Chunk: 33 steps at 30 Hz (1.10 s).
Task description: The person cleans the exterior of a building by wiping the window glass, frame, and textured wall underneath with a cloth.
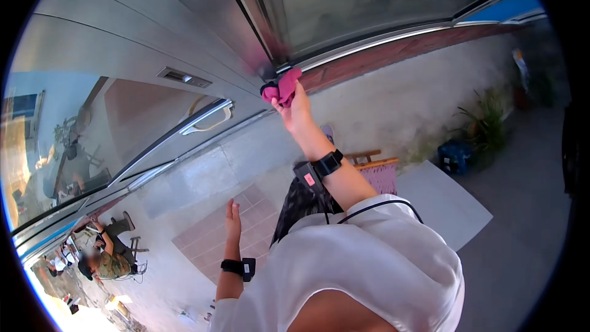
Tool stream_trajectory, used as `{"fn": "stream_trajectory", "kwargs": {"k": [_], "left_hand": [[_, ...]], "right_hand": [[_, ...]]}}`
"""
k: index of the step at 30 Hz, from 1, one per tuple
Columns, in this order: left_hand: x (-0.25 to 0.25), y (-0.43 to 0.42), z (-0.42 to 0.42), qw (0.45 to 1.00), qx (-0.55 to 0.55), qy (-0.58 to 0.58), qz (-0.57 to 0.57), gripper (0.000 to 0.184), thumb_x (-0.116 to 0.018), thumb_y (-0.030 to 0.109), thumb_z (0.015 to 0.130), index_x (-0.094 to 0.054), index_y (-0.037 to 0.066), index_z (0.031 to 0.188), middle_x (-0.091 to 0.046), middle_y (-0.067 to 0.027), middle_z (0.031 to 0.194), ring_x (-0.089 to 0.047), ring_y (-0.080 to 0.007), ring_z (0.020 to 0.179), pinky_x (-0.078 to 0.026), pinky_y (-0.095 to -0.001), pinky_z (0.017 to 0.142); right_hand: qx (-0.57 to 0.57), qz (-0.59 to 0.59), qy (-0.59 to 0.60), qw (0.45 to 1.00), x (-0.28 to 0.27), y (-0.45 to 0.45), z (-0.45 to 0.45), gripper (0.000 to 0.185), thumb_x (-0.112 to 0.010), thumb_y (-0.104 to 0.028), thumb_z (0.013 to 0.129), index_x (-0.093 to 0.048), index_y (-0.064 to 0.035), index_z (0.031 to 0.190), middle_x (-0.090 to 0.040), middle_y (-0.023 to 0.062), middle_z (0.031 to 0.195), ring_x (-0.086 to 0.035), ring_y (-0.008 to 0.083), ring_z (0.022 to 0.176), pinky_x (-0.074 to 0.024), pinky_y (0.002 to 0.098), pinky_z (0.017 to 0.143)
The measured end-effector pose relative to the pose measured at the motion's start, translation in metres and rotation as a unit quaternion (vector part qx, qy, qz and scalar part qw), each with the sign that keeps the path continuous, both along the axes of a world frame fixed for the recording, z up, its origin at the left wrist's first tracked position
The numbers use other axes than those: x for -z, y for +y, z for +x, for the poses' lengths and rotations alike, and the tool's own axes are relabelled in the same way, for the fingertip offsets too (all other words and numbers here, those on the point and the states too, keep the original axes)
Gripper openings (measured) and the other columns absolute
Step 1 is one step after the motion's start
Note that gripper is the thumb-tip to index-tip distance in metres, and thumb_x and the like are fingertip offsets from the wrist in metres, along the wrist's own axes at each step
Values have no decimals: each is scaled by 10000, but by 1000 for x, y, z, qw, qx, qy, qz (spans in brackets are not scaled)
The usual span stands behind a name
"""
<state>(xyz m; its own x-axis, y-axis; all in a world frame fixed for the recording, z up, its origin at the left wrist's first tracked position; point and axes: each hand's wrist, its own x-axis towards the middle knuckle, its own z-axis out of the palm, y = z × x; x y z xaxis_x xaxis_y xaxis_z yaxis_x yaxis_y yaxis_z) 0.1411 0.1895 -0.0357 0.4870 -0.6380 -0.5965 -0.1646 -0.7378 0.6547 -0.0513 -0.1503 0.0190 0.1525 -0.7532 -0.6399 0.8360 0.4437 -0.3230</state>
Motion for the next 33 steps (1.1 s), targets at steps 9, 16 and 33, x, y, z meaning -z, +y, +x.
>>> {"fn": "stream_trajectory", "kwargs": {"k": [9,16,33], "left_hand": [[-15,-14,11,1000,9,-7,7,520,-390,377,935,-376,-1,1293,-541,-192,1153,-500,-257,1109,-356,-317,943],[-5,3,15,997,47,-34,48,545,-379,448,911,-379,73,1306,-555,-164,1147,-513,-239,1088,-390,-323,855],[3,-81,-20,988,97,-113,40,490,-401,382,927,-414,38,1276,-594,-188,1055,-561,-262,1001,-404,-331,876]], "right_hand": [[139,50,169,974,44,-113,-111,375,-380,-364,924,-354,-241,1277,-467,38,1159,-497,181,919,-492,307,620],[180,-11,295,938,49,-128,-146,448,-349,-368,936,-287,-206,1349,-448,56,1197,-493,187,956,-491,294,637],[180,-49,381,905,52,-214,-334,468,-420,-227,889,-348,-141,1343,-510,86,1085,-540,195,873,-485,326,583]]}}
